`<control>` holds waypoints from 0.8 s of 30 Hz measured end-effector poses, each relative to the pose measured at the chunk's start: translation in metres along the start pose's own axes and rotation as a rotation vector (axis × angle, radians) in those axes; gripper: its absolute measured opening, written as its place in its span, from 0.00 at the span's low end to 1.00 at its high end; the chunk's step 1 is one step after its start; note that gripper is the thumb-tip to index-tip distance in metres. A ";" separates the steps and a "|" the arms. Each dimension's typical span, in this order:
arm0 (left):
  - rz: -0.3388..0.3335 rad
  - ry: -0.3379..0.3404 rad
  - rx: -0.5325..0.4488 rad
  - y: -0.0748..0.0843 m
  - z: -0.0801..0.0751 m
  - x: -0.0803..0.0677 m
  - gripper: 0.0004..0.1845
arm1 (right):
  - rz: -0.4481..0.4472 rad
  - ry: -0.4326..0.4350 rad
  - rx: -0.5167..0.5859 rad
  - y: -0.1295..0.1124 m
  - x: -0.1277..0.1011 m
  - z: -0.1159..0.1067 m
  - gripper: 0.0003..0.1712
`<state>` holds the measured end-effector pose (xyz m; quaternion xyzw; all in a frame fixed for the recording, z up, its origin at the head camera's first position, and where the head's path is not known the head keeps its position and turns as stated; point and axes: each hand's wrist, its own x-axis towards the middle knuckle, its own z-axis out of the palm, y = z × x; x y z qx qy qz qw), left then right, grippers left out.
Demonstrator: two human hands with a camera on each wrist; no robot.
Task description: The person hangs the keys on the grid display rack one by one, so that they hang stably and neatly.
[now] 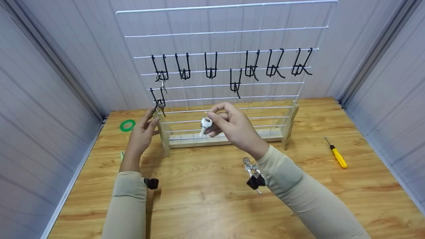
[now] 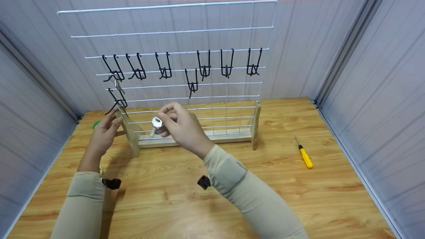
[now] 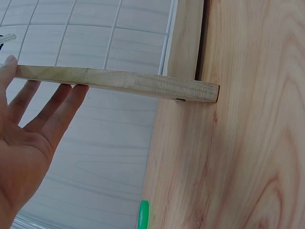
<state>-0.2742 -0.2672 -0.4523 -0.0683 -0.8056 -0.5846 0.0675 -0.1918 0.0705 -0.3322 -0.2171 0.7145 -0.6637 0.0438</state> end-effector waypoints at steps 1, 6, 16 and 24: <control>0.000 0.002 0.001 0.000 0.000 0.000 0.31 | -0.017 0.001 0.001 -0.005 0.004 0.004 0.09; 0.002 0.000 0.012 -0.001 -0.001 -0.003 0.32 | -0.086 0.024 -0.014 -0.026 0.023 0.018 0.08; 0.010 -0.002 -0.020 0.000 0.000 -0.002 0.32 | -0.128 0.092 -0.036 -0.050 0.050 0.039 0.08; 0.013 0.000 -0.005 0.001 0.000 -0.002 0.31 | -0.104 0.131 -0.060 -0.054 0.064 0.044 0.08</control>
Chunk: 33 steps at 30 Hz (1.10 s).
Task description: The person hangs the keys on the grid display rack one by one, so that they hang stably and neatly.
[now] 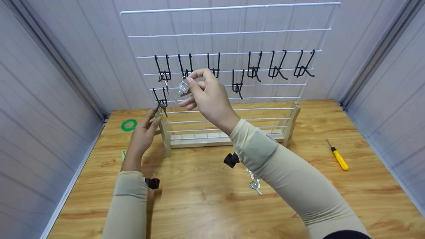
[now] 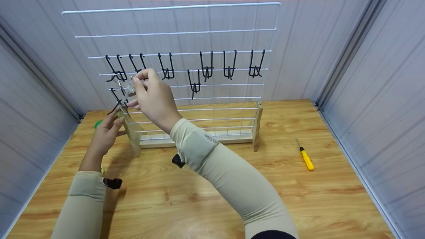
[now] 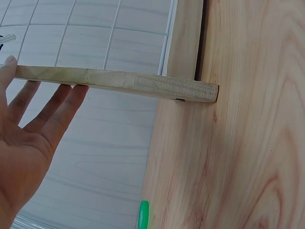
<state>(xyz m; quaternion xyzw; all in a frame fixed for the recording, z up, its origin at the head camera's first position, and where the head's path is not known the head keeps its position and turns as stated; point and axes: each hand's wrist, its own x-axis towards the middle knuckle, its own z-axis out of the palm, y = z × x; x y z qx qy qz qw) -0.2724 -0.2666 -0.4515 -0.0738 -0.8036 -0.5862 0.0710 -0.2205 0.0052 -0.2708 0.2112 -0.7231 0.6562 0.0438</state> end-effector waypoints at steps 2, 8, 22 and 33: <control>-0.001 0.000 -0.004 0.000 0.000 0.000 0.31 | 0.007 0.005 -0.013 0.002 0.003 0.001 0.08; -0.017 -0.014 -0.010 0.000 0.001 0.001 0.30 | 0.036 0.004 -0.046 0.007 0.008 0.002 0.09; -0.031 -0.005 -0.006 0.002 0.002 0.000 0.31 | 0.070 -0.077 -0.101 0.021 -0.008 -0.016 0.22; -0.030 0.003 -0.001 0.000 0.000 0.001 0.30 | 0.101 -0.127 -0.063 0.029 -0.044 -0.052 0.19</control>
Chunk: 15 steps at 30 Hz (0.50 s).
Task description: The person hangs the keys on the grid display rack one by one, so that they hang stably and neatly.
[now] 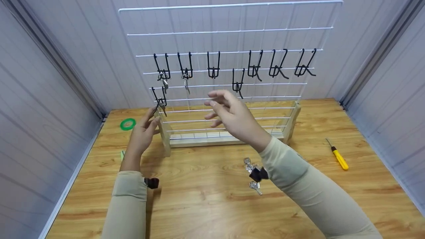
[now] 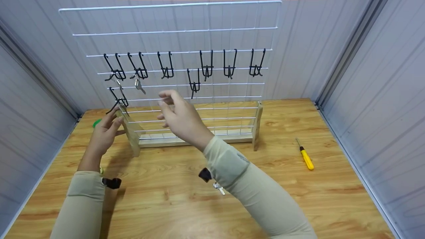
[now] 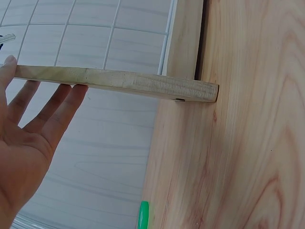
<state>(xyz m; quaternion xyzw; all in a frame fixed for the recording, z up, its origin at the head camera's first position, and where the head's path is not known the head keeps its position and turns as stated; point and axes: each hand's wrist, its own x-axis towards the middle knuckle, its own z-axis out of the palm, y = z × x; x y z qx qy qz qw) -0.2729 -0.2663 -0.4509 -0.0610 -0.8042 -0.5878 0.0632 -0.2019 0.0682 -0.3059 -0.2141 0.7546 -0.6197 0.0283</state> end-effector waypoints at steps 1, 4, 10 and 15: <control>0.003 -0.001 0.002 0.000 0.000 0.000 0.30 | 0.005 -0.002 0.002 0.002 -0.005 -0.004 0.19; 0.012 0.001 0.002 -0.001 -0.001 0.000 0.31 | 0.035 -0.003 0.010 0.010 -0.019 -0.018 0.18; 0.009 0.010 0.018 -0.003 -0.002 -0.002 0.32 | 0.103 0.034 0.048 0.035 -0.037 -0.043 0.18; 0.008 0.003 0.023 -0.002 0.000 -0.001 0.33 | 0.166 0.072 0.052 0.062 -0.049 -0.061 0.20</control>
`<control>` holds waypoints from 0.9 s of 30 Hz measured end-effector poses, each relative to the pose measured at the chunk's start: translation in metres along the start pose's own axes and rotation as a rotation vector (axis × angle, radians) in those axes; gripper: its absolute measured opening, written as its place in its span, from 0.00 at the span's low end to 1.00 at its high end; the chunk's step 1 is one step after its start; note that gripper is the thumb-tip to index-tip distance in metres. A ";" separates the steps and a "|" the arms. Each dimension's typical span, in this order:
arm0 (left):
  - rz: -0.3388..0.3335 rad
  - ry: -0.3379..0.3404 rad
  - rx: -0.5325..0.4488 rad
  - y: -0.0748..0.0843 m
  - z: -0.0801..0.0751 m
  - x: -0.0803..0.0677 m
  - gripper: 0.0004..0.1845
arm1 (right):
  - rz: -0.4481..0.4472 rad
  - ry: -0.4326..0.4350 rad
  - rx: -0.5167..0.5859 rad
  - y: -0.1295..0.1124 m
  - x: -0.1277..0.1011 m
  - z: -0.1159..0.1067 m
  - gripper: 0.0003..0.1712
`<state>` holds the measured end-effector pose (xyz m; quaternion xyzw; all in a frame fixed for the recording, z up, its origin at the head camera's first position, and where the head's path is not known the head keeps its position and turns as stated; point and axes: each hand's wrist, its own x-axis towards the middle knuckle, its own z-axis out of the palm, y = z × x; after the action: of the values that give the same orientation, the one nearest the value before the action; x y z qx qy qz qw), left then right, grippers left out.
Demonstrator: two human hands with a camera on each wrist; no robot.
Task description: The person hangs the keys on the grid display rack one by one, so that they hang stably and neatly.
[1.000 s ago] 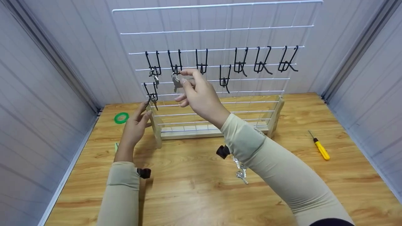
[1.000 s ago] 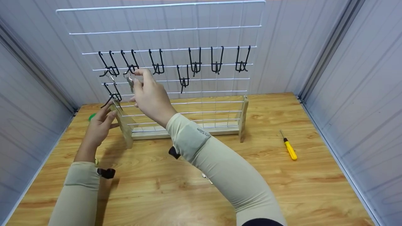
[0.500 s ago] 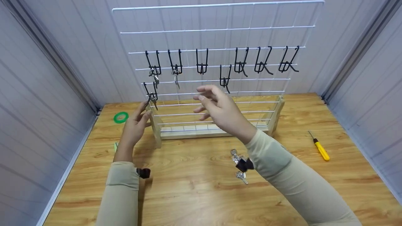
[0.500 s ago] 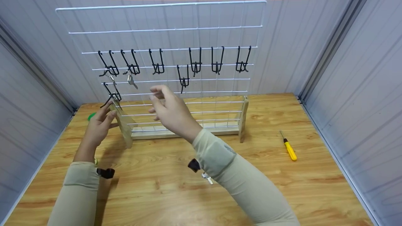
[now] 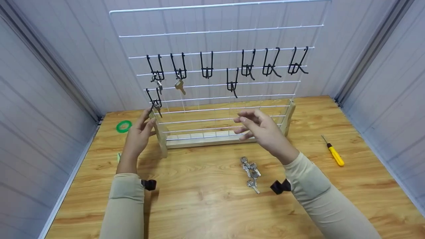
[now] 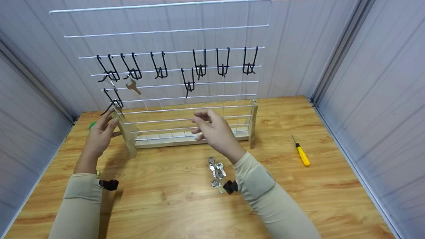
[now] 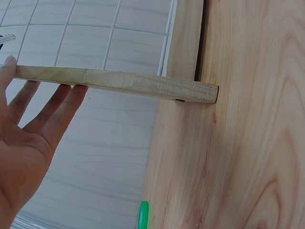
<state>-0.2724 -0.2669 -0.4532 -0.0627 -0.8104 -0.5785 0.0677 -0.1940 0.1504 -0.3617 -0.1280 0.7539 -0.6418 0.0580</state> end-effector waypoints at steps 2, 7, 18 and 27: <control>0.001 -0.001 -0.002 0.000 0.000 0.000 0.33 | 0.040 0.010 -0.008 0.015 -0.001 -0.006 0.22; -0.002 -0.004 -0.007 0.000 0.000 0.001 0.32 | 0.151 0.014 -0.067 0.058 -0.005 -0.020 0.23; -0.011 0.000 -0.003 0.000 0.000 0.001 0.32 | 0.283 -0.068 -0.384 0.133 -0.012 -0.037 0.23; -0.002 -0.010 -0.010 0.003 0.000 0.000 0.33 | 0.351 -0.148 -0.475 0.146 -0.015 -0.038 0.19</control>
<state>-0.2715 -0.2661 -0.4509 -0.0651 -0.8078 -0.5824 0.0629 -0.2067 0.2113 -0.4999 -0.0520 0.8871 -0.4169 0.1913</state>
